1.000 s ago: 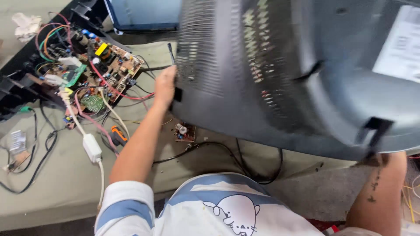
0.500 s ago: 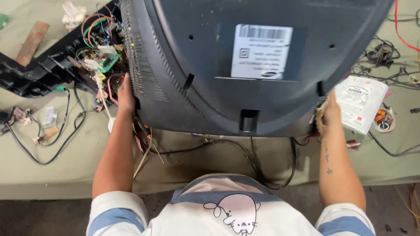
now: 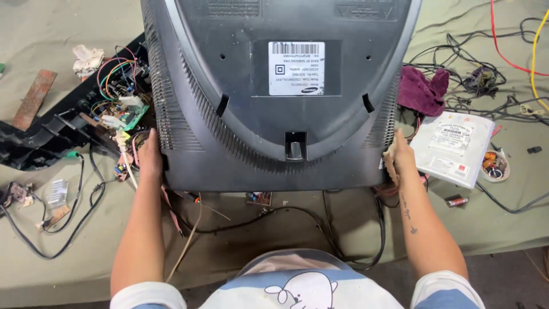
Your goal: Cleaning internal television components and the back casing with a cloth
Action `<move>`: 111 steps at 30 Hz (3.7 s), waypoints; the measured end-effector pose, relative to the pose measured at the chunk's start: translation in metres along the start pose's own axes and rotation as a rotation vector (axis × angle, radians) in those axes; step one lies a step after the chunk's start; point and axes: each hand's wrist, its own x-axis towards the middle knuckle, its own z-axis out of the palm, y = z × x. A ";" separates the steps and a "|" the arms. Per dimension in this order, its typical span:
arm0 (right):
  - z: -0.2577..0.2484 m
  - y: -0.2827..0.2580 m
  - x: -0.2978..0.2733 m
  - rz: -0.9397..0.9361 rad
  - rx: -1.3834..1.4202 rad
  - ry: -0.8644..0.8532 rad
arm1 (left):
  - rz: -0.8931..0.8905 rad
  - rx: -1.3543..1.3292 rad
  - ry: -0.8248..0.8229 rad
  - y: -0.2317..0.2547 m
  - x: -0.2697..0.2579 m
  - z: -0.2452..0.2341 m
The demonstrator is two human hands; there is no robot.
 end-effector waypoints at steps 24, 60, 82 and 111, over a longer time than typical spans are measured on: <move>0.036 -0.042 -0.028 0.031 -0.627 -0.068 | -0.105 0.181 0.058 -0.064 0.027 -0.014; 0.122 -0.139 -0.092 -0.620 -0.343 -0.074 | 0.574 0.380 -0.179 0.201 -0.125 0.149; 0.132 -0.148 -0.112 -0.986 -1.127 -0.352 | 0.697 0.695 -0.051 0.182 -0.123 0.165; 0.169 -0.126 -0.215 -1.159 -0.789 -0.324 | 0.632 0.666 -0.059 0.178 -0.127 0.154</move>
